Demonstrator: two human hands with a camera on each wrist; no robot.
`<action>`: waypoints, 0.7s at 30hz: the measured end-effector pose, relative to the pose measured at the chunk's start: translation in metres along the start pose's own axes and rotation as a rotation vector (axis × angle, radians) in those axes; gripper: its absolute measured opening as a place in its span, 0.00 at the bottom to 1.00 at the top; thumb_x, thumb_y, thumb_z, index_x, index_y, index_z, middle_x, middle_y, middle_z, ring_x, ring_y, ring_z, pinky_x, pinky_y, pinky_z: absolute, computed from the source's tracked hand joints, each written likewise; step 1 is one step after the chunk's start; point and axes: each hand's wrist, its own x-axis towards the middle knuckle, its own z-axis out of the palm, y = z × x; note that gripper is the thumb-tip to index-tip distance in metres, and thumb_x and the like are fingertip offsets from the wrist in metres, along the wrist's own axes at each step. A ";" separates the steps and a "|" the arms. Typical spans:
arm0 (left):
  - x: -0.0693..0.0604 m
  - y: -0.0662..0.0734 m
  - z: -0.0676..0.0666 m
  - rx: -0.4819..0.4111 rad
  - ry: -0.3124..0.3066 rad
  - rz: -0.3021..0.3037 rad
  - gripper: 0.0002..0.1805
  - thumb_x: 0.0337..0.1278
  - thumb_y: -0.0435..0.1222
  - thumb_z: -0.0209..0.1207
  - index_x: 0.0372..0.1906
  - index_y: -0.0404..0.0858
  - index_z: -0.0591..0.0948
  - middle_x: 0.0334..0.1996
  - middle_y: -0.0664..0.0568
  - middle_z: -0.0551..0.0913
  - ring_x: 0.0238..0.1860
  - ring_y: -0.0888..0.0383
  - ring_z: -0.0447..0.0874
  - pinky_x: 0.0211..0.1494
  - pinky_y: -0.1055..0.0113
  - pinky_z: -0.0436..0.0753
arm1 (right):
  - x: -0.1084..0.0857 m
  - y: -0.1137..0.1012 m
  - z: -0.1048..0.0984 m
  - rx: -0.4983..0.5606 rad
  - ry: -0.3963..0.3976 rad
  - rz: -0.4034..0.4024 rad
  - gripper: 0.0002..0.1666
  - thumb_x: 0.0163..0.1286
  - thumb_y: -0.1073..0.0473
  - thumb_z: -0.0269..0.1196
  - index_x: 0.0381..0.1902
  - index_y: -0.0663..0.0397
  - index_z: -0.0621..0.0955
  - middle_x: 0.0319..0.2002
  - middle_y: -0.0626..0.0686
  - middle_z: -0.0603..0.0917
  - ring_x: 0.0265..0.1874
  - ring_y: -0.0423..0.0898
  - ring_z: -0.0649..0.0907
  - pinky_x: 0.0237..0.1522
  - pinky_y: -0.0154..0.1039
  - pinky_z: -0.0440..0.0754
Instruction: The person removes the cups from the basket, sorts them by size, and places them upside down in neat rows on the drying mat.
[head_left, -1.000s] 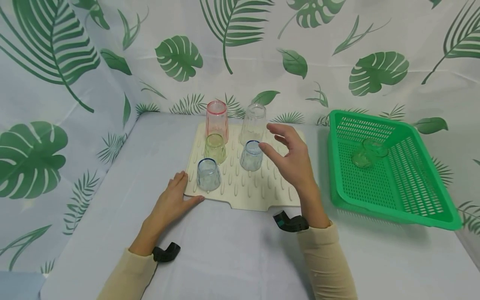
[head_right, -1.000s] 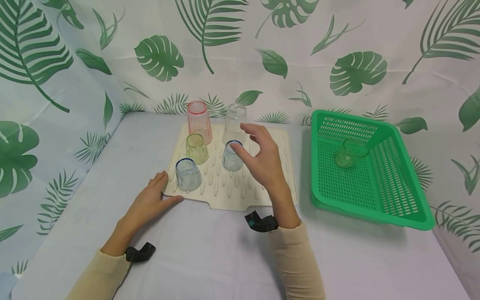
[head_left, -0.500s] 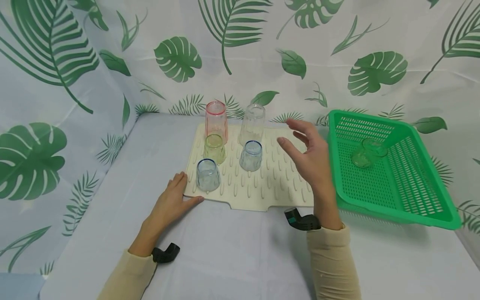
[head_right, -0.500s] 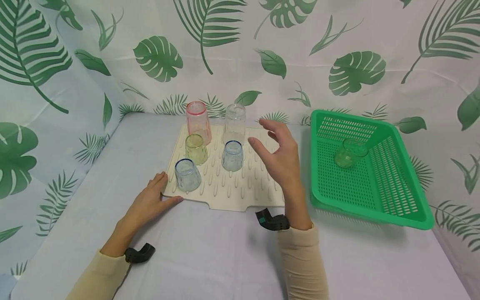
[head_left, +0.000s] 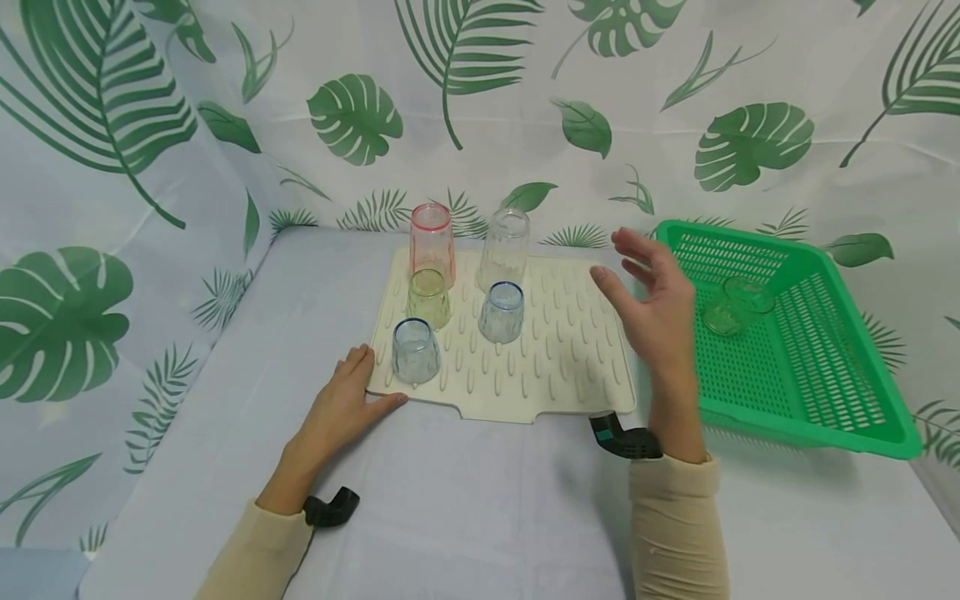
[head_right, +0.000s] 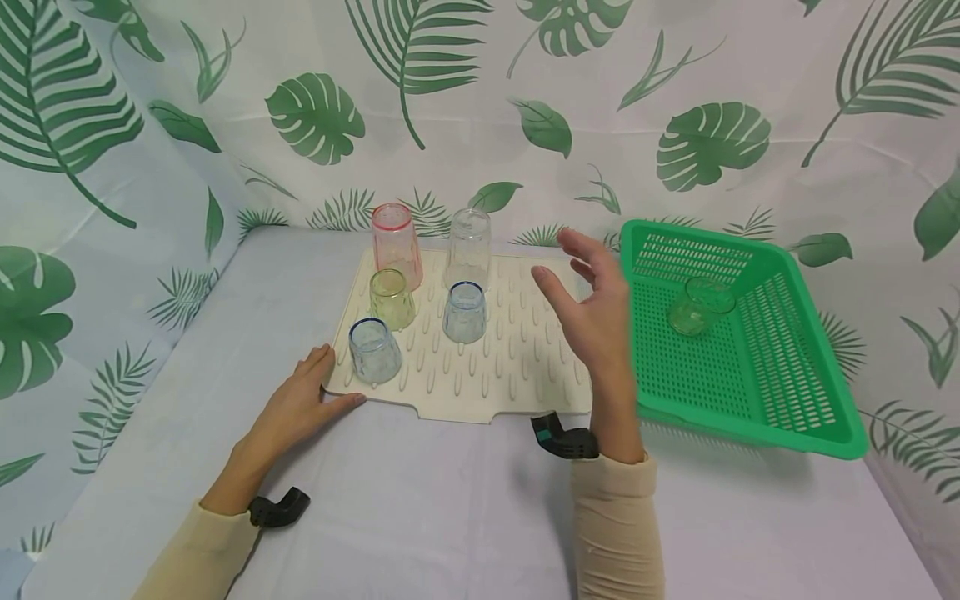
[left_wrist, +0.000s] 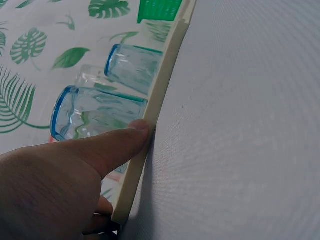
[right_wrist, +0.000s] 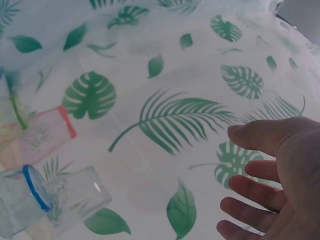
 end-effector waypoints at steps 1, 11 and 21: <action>0.000 0.000 0.000 -0.001 0.000 0.000 0.55 0.59 0.57 0.65 0.77 0.26 0.54 0.78 0.31 0.53 0.79 0.34 0.48 0.80 0.40 0.55 | 0.000 0.000 -0.002 0.001 0.008 0.007 0.28 0.66 0.68 0.67 0.64 0.65 0.77 0.60 0.57 0.82 0.59 0.39 0.80 0.66 0.36 0.78; -0.001 0.001 -0.001 0.011 0.009 0.007 0.55 0.59 0.57 0.65 0.76 0.25 0.55 0.78 0.31 0.54 0.79 0.35 0.49 0.80 0.41 0.55 | 0.003 0.003 -0.014 -0.003 0.052 0.062 0.28 0.66 0.66 0.67 0.64 0.64 0.77 0.59 0.53 0.83 0.57 0.36 0.80 0.65 0.36 0.78; -0.001 0.002 -0.001 0.010 0.003 0.007 0.54 0.59 0.56 0.65 0.77 0.26 0.55 0.78 0.31 0.54 0.79 0.35 0.48 0.80 0.41 0.55 | 0.003 0.007 -0.024 -0.055 0.076 0.117 0.28 0.66 0.64 0.68 0.64 0.58 0.78 0.58 0.54 0.83 0.58 0.39 0.80 0.64 0.35 0.79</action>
